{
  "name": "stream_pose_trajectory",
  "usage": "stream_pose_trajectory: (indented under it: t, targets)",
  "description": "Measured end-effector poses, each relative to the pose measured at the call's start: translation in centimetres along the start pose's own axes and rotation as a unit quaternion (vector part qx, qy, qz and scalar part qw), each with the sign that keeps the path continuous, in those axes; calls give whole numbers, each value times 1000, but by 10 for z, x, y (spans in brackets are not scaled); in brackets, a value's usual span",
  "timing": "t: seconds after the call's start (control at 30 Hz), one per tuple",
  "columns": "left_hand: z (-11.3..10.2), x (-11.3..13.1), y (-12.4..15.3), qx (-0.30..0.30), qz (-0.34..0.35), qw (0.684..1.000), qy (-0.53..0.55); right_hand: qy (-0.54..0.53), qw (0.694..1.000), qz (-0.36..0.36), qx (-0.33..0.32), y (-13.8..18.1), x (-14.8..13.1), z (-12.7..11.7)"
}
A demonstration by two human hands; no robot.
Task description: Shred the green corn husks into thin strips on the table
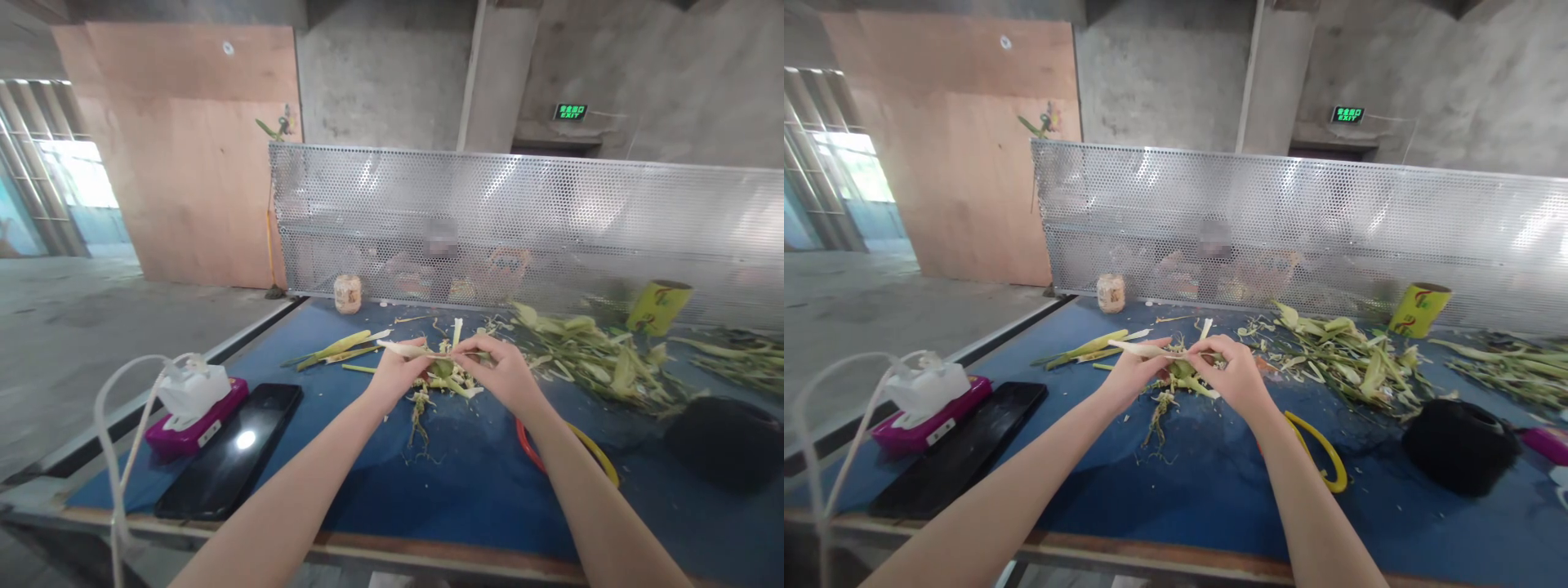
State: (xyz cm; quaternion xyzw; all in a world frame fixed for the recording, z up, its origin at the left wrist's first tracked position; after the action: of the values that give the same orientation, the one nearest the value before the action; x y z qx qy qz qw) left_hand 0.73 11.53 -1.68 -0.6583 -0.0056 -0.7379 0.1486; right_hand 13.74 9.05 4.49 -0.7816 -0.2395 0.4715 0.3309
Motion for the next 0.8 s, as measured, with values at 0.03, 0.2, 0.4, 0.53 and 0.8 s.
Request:
stream_pose_trajectory:
  t: [0.03, 0.2, 0.4, 0.53, 0.8]
  targets:
    - [1, -1, 0, -1, -6, 1000, -3, 11, 1000, -4, 2, 0, 1, 0]
    - [3, 4, 2, -12, 14, 998, -55, 59, 998, -6, 22, -2, 8, -2]
    - [1, 12, 5, -2, 43, 995, -88, 179, 980, -76, 50, 0, 4, -1]
    - [3, 7, 4, -12, 40, 995, -94, 204, 973, -98, 46, 2, 0, 3]
    - [4, 3, 2, -11, 53, 992, -114, 178, 982, -69, -20, 4, 6, 13]
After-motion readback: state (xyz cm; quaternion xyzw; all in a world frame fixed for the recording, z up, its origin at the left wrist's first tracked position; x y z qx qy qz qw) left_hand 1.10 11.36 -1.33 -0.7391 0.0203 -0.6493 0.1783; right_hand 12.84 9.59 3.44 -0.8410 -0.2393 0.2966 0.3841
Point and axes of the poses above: each hand's wrist, its own y-axis away from the middle knuckle, its own z-axis out of the palm, x = y × z, the point moved 10 cm from there along -y, towards the middle knuckle, and after that the axes turned 15 degrees about x, right-handed, at the moved point
